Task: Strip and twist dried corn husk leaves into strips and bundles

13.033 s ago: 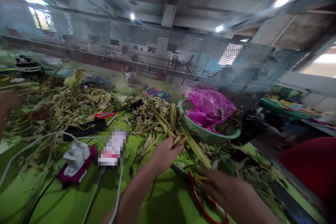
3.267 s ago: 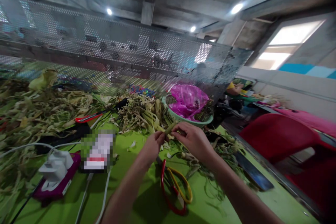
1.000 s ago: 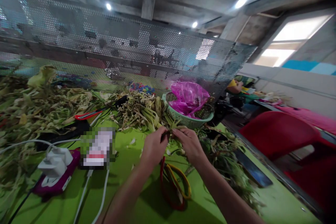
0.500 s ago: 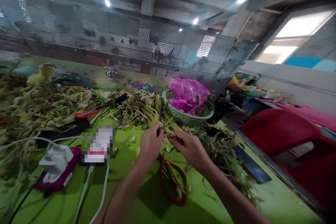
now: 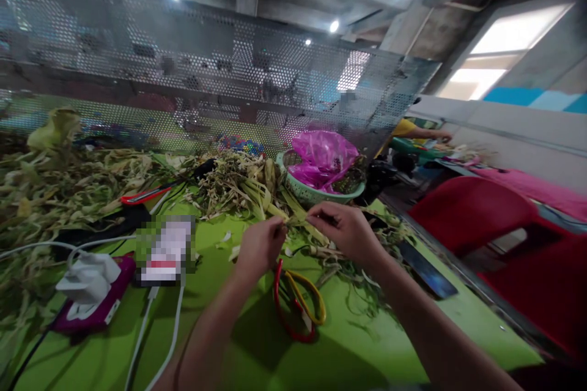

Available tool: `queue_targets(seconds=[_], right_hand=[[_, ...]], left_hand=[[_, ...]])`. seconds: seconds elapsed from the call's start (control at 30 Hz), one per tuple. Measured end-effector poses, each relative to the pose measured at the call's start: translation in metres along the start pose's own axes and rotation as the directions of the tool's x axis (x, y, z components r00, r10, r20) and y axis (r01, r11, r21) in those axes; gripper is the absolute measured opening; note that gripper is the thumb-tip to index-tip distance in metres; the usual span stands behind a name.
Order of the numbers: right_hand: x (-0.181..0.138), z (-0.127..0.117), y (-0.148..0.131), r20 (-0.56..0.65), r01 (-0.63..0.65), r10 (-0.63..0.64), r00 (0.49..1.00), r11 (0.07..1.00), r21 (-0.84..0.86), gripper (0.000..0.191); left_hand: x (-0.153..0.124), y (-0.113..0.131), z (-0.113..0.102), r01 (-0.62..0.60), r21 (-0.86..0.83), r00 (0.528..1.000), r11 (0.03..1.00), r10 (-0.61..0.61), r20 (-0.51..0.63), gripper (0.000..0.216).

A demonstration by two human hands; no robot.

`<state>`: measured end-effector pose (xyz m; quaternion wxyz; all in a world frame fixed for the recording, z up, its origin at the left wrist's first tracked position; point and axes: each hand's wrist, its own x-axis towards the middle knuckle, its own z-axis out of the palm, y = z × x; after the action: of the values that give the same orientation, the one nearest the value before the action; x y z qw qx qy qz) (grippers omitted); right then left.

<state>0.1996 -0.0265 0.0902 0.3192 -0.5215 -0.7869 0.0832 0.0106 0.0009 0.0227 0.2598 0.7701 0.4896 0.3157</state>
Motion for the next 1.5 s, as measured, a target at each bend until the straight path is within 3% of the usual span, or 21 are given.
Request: queue_targets(seconds=[0.1, 0.2, 0.33, 0.43, 0.53, 0.63, 0.73, 0.8, 0.9, 1.03, 1.17, 1.3, 1.37, 1.43, 1.5], right_hand=[[-0.013, 0.005, -0.009, 0.071, -0.004, 0.004, 0.997, 1.0, -0.005, 0.02], [-0.018, 0.008, -0.021, 0.151, 0.071, -0.07, 0.986, 0.998, 0.001, 0.012], [-0.01, 0.005, -0.025, 0.139, 0.132, -0.132, 0.981, 0.991, 0.015, 0.012], [0.005, 0.002, -0.016, 0.068, 0.107, -0.11, 0.992, 0.994, 0.038, 0.012], [0.021, 0.002, 0.0, 0.009, 0.048, -0.049, 0.999, 0.995, 0.086, 0.015], [0.03, 0.009, 0.019, 0.017, -0.066, 0.064, 0.998, 0.962, 0.267, 0.022], [0.026, 0.024, 0.031, 0.078, -0.217, 0.205, 0.976, 0.846, 0.488, 0.029], [0.016, 0.037, 0.033, 0.109, -0.258, 0.237, 0.965, 0.807, 0.531, 0.03], [-0.001, 0.051, 0.024, 0.118, -0.223, 0.192, 0.974, 0.888, 0.401, 0.026], [-0.017, 0.055, 0.002, 0.074, -0.023, 0.012, 0.997, 0.989, 0.148, 0.018], [-0.017, 0.046, -0.014, 0.057, 0.179, -0.173, 0.983, 0.975, -0.129, 0.02], [-0.003, 0.027, -0.012, 0.033, 0.179, -0.176, 0.984, 0.973, -0.145, 0.018], [0.008, 0.017, -0.004, 0.021, 0.115, -0.114, 0.993, 0.99, -0.079, 0.017], [0.018, 0.012, 0.009, 0.021, 0.012, -0.013, 1.0, 0.997, 0.078, 0.019], [0.023, 0.014, 0.02, 0.035, -0.113, 0.107, 0.994, 0.95, 0.292, 0.024]], left_hand=[[0.004, -0.004, -0.001, 0.103, -0.134, 0.994, 0.986, -0.108, -0.027, 0.024], [0.004, -0.004, -0.001, 0.124, -0.105, 0.992, 0.987, -0.127, -0.018, 0.025], [-0.002, 0.004, 0.001, 0.029, 0.109, 1.0, 0.994, -0.027, -0.012, 0.023], [-0.005, 0.007, 0.001, -0.036, 0.129, 0.999, 0.991, 0.03, 0.042, 0.023], [-0.005, 0.009, 0.001, -0.103, -0.068, 0.986, 0.992, 0.111, 0.124, 0.021], [-0.005, 0.011, 0.0, -0.114, -0.422, 0.971, 0.899, 0.191, 0.145, 0.018], [-0.002, 0.009, 0.001, -0.014, -0.681, 0.992, 0.733, 0.096, 0.083, 0.019], [0.002, 0.005, 0.003, 0.033, -0.727, 0.999, 0.685, -0.034, 0.013, 0.02], [0.007, -0.004, 0.005, 0.064, -0.626, 0.98, 0.777, -0.167, -0.107, 0.017], [0.007, -0.01, 0.006, 0.114, -0.356, 0.966, 0.928, -0.188, -0.179, 0.017], [0.001, -0.005, 0.004, 0.115, -0.07, 0.979, 0.991, -0.125, -0.159, 0.023], [-0.004, 0.003, 0.0, -0.017, 0.134, 0.999, 0.991, 0.024, -0.046, 0.029], [-0.005, 0.006, -0.003, -0.108, 0.046, 0.992, 0.993, 0.104, 0.066, 0.027], [-0.004, 0.007, -0.005, -0.152, -0.196, 0.976, 0.969, 0.178, 0.127, 0.022], [-0.002, 0.008, -0.005, -0.107, -0.485, 0.977, 0.868, 0.183, 0.11, 0.018]])
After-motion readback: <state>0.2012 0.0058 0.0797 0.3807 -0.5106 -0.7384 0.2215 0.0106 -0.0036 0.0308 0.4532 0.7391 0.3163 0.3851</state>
